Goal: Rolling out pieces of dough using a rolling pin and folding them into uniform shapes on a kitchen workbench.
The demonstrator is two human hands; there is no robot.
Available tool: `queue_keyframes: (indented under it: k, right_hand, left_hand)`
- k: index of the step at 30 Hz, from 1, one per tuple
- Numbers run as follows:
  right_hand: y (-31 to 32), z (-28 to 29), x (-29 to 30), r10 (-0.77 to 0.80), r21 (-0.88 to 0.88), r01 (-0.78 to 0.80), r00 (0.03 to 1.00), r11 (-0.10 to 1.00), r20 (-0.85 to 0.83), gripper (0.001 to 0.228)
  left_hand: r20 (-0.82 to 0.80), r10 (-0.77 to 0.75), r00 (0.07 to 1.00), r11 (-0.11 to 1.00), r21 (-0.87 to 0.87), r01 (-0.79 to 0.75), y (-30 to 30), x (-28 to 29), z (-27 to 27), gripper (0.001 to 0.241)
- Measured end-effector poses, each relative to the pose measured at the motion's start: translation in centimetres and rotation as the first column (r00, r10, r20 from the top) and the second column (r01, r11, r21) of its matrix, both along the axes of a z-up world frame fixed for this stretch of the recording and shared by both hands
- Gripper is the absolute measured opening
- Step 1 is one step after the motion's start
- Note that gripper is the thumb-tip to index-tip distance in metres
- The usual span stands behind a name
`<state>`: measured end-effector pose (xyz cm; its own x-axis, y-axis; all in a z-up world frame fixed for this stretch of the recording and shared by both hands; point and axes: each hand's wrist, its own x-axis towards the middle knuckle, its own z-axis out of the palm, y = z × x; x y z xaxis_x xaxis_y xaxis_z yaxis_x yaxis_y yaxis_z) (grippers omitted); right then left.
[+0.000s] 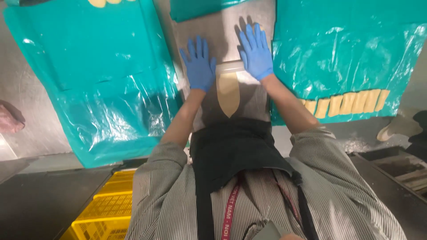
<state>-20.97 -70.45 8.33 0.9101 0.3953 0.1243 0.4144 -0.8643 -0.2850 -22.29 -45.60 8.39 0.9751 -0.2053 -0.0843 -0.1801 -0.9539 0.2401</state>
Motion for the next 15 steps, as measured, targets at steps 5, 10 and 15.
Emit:
queue_keyframes:
  k: [5, 10, 15]
  right_hand:
    - [0.5, -0.2, 5.9, 0.129, -0.054, -0.119, 0.955, 0.991, 0.265, 0.054]
    - [1.9, -3.5, -0.3, 0.215, 0.228, -0.279, 0.939, 0.933, 0.267, 0.036]
    - [4.3, -4.3, -6.0, -0.186, 0.519, 0.179, 0.982, 0.836, -0.039, 0.027]
  left_hand:
    - [0.197, 0.070, 0.978, 0.997, -0.042, -0.062, 0.3, 6.3, -0.5, 0.061]
    - [0.310, -0.108, 0.945, 0.938, -0.283, 0.200, 1.3, 0.5, -7.2, 0.041]
    - [0.206, -0.203, 0.957, 0.907, -0.329, 0.264, -0.5, -4.3, -6.0, 0.048]
